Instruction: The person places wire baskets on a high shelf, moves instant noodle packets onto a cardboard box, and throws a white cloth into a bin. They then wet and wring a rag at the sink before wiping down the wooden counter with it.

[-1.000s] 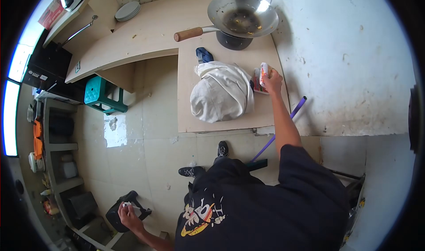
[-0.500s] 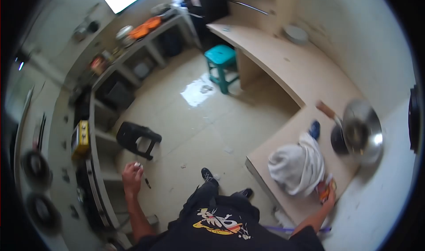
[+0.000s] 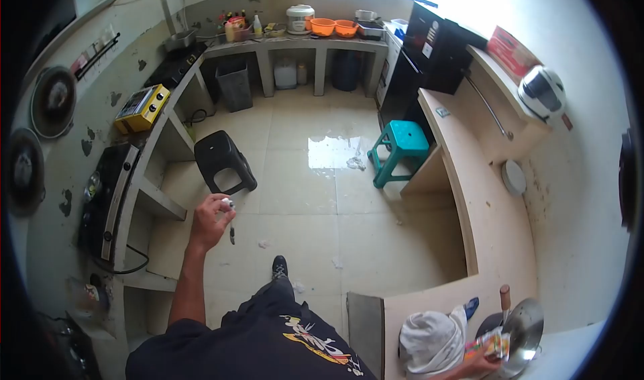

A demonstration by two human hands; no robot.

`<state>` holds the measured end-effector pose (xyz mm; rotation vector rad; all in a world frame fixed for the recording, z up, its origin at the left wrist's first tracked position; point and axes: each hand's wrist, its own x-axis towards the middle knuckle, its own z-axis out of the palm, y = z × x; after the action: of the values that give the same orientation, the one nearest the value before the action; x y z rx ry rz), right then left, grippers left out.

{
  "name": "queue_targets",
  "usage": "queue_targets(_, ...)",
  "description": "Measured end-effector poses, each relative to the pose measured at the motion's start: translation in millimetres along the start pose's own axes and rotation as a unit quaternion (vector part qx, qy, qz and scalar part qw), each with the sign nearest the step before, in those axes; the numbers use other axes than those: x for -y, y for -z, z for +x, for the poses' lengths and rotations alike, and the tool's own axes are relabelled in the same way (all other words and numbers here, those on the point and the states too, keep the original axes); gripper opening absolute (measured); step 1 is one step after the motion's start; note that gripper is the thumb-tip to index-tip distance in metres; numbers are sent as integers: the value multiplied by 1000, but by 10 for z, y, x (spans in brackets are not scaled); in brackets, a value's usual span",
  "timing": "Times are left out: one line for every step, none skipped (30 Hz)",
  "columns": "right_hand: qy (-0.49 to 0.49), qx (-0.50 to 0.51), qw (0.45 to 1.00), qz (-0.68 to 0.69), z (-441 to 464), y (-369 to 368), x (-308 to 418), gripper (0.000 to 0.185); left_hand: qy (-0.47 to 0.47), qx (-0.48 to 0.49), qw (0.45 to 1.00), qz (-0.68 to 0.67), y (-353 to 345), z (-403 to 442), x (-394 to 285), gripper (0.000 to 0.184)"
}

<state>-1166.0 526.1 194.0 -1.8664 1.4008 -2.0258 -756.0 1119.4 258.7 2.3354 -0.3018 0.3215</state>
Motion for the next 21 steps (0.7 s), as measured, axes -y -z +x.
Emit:
queue_targets(19, 34, 997, 73, -180, -283, 387, 64, -2, 4, 1000, -12, -20, 127, 145, 12)
queue_targets(26, 82, 986, 145, -434, -626, 788, 64, -5, 8, 1000, -24, -40, 266, 287, 12)
queue_targets(15, 144, 967, 211, -774, -944, 1200, 63, -7, 13, 999, -33, -46, 406, 422, 13)
queue_targets(-16, 208, 960, 189, -1250, -1366, 1268, 59, -27, 7, 999, -35, -52, 528, 535, 15)
queue_targets(-120, 292, 902, 294, -1611, -1532, 2227, 54, -38, 8, 999, -38, -19, 630, 605, 15)
queue_targets(-186, 386, 832, 352, -1966, -1697, 2774, 51, -50, 9, 998, -41, 8, 728, 652, 16)
queue_targets(-306, 430, 744, 409, -2303, -1666, 3590, 49, -63, 9, 997, -43, 40, 845, 703, 16)
queue_targets(-357, 529, 649, 414, -2634, -1727, 3966, 49, -57, 5, 997, -59, 83, 924, 780, 16)
queue_targets(-427, 594, 533, 425, -2995, -1806, 4226, 61, -51, 0, 996, -75, 109, 962, 861, 17)
queue_targets(-452, 624, 470, 431, -3301, -1809, 4546, 60, -48, -5, 995, -88, 140, 1008, 941, 17)
queue_targets(-477, 649, 403, 436, -3558, -1817, 4850, 59, -36, 2, 996, -81, 185, 1052, 1005, 17)
queue_targets(-494, 673, 352, 424, -3748, -1829, 5090, 57, -30, 5, 996, -81, 228, 1099, 1080, 18)
queue_targets(-509, 695, 301, 409, -3909, -1831, 5304, 56, -14, 7, 996, -85, 278, 1152, 1132, 17)
queue_targets(-504, 717, 287, 386, -3998, -1826, 5514, 54, -1, 11, 996, -89, 302, 1197, 1223, 16)
queue_targets(-506, 728, 287, 363, -4109, -1910, 5597, 54, 14, 16, 995, -95, 275, 1243, 1295, 16)
queue_targets(-506, 740, 288, 336, -4222, -1994, 5670, 53, 25, 14, 995, -95, 272, 1314, 1394, 15)
queue_targets(-506, 753, 289, 307, -4326, -2085, 5708, 53, 38, 12, 995, -95, 257, 1377, 1484, 15)
queue_targets(-488, 757, 302, 312, -4484, -2241, 5675, 50, 54, 11, 994, -95, 236, 1449, 1568, 15)
queue_targets(-506, 749, 292, 314, -4526, -2393, 5707, 49, 70, 6, 992, -103, 216, 1551, 1656, 15)
queue_targets(-523, 741, 280, 315, -4556, -2588, 5749, 49, 87, 1, 990, -111, 191, 1676, 1746, 15)
queue_targets(-541, 732, 268, 316, -4594, -2788, 5772, 48, 103, -4, 988, -116, 159, 1811, 1835, 15)
